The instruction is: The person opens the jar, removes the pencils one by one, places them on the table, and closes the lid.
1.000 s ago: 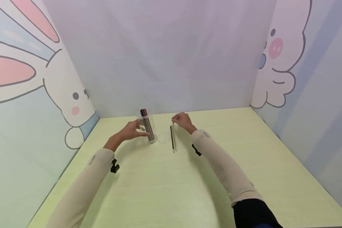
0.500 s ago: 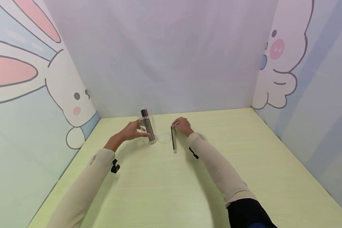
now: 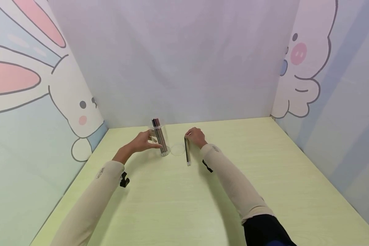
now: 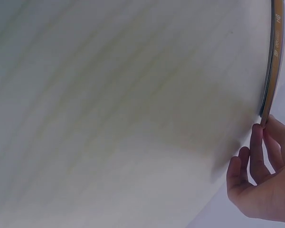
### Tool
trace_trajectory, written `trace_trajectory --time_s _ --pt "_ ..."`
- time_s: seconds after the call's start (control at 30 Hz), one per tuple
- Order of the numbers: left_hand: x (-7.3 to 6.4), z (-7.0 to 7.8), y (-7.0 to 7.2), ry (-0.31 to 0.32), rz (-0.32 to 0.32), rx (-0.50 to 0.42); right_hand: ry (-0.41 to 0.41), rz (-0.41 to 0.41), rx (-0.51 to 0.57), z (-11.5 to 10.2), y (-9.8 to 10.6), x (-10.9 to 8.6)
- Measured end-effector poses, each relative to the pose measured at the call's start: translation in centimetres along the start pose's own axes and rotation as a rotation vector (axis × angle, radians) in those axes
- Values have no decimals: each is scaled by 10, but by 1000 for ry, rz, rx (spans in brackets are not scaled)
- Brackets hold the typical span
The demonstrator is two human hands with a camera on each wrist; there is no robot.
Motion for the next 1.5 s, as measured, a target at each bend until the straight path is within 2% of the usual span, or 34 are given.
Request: trace_trajectory --time_s 0.33,0.7,1.03,1.2,1.5 --pt "0 -1 -1 -1 -9 -10 27 21 -32 -3 -1 -4" --pt "0 -2 1 11 -5 -2 37 18 -14 -5 6 -3" --pt "2 -3 0 14 -12 -9 72 43 -60 -9 32 1" --pt "1 0 -1 -7 -27 9 134 52 -69 -13 47 0" --pt "-3 5 0 -24 -18 14 244 83 -68 -40 73 1"
Point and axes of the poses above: each hand's wrist, its own x-axis towards the middle knuckle, its own y-axis out of the back of the hand, z = x × y, the point moved 7 cm from there along x, towards the middle knuckle, and after that the axes turned 13 degrees about -x, right-handed, at the moved point
